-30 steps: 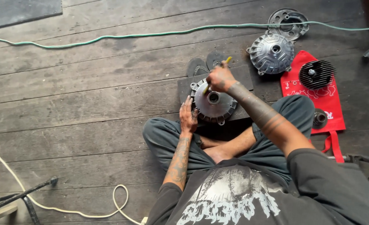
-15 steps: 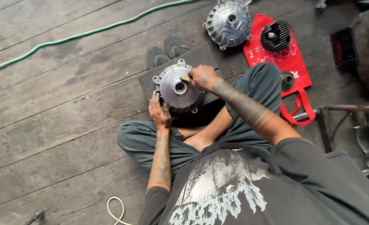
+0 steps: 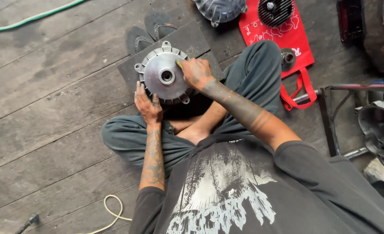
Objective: Cleaning a motorcycle engine component using a small brush while sitting on the floor.
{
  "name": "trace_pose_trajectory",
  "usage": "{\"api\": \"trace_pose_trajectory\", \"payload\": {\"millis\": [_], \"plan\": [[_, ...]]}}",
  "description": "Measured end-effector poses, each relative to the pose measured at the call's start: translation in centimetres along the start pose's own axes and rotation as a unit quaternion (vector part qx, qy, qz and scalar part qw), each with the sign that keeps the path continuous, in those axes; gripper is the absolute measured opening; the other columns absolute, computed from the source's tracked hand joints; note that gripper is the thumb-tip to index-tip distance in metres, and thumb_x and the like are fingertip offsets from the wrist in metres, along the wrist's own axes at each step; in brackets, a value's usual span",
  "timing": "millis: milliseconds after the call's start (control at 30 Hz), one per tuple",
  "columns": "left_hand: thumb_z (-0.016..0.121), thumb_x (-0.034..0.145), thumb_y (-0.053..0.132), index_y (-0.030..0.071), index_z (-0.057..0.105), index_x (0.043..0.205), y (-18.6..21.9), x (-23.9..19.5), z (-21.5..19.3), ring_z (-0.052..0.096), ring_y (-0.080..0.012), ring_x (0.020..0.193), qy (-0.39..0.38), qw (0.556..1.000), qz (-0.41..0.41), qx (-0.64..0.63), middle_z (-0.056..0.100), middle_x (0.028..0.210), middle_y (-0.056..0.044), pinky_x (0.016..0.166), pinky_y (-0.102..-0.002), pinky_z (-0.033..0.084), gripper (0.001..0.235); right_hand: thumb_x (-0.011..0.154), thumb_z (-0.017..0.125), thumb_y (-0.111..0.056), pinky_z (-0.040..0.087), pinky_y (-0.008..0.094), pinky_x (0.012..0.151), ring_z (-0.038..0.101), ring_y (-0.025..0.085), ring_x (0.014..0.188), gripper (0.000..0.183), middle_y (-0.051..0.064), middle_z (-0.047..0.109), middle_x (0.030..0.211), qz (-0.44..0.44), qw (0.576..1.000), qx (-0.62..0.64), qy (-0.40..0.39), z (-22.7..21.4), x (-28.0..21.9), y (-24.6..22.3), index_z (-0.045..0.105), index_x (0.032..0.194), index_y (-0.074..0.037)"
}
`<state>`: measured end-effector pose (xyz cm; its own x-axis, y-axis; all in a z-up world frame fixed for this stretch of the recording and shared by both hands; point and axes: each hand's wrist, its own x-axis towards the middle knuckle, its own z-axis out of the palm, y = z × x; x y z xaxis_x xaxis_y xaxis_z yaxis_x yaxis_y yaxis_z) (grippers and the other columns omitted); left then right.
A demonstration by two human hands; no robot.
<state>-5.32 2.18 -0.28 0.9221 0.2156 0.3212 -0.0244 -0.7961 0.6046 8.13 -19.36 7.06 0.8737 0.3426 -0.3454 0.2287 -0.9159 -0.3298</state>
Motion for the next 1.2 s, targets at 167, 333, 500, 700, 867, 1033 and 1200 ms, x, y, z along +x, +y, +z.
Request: {"api": "trace_pose_trajectory", "payload": {"millis": [167,333,500,700,867,1033,1200], "plan": [[0.031,0.105,0.063,0.009,0.043,0.153,0.4,0.2,-0.5,0.037,-0.0361,0.149,-0.013,0.996,-0.080,0.029,0.034,0.162,-0.017,0.123,-0.058,0.018,0.073,0.092,0.060,-0.029,0.060,0.054,0.075,0.076,0.043,0.085,0.023,0.020,0.076,0.081,0.031,0.999,0.027,-0.023,1.0,0.3,1.5,0.074,0.092,-0.011],[0.041,0.113,0.041,0.009,0.039,0.152,1.2,1.7,-1.0,0.047,-0.0416,0.139,0.064,0.954,-0.290,0.030,0.046,0.148,-0.022,0.120,-0.058,0.027,0.051,0.095,0.058,-0.026,0.060,0.052,0.069,0.077,0.041,0.077,0.017,0.019,0.075,0.076,0.026,0.998,0.025,0.043,-1.6,-0.9,0.3,0.070,0.095,-0.014],[0.039,0.113,0.046,0.011,0.047,0.149,-2.2,0.9,1.1,0.055,-0.0379,0.134,0.084,0.952,-0.292,-0.033,0.053,0.144,-0.017,0.118,-0.052,0.034,0.050,0.087,0.061,-0.023,0.060,0.053,0.065,0.076,0.043,0.073,0.015,0.020,0.073,0.069,0.012,0.999,0.029,0.021,2.0,-1.1,1.9,0.070,0.081,-0.011],[0.042,0.111,0.045,0.006,0.062,0.130,-2.0,1.0,1.2,0.065,-0.0396,0.117,0.118,0.936,-0.331,-0.024,0.066,0.123,-0.020,0.108,-0.048,0.046,0.048,0.092,0.056,-0.024,0.060,0.053,0.069,0.077,0.041,0.076,0.015,0.018,0.073,0.071,0.022,0.998,0.049,0.040,-1.9,-1.5,-0.1,0.067,0.091,-0.014],[0.045,0.110,0.044,-0.001,0.070,0.119,-3.2,0.9,2.0,0.068,-0.0447,0.107,0.163,0.920,-0.354,-0.037,0.070,0.112,-0.026,0.102,-0.050,0.050,0.052,0.080,0.062,-0.021,0.060,0.049,0.067,0.076,0.041,0.072,0.012,0.017,0.073,0.066,-0.006,1.000,-0.011,-0.019,3.3,-2.1,1.0,0.071,0.081,-0.013],[0.038,0.103,0.046,-0.003,0.069,0.090,-3.1,1.6,2.2,0.064,-0.0424,0.093,0.162,0.918,-0.362,0.024,0.074,0.097,-0.022,0.088,-0.048,0.047,0.059,0.098,0.056,-0.025,0.053,0.062,0.061,0.069,0.052,0.071,0.036,0.024,0.071,0.078,0.043,0.997,0.042,0.043,2.1,0.2,0.5,0.056,0.133,-0.020],[0.046,0.109,0.041,-0.001,0.067,0.125,-3.8,0.8,2.7,0.066,-0.0466,0.110,0.146,0.898,-0.415,-0.015,0.070,0.117,-0.027,0.102,-0.052,0.051,0.050,0.085,0.061,-0.024,0.062,0.049,0.069,0.077,0.039,0.075,0.012,0.014,0.074,0.068,0.052,0.997,-0.022,-0.061,3.0,-0.4,1.5,0.072,0.084,-0.019]]}}
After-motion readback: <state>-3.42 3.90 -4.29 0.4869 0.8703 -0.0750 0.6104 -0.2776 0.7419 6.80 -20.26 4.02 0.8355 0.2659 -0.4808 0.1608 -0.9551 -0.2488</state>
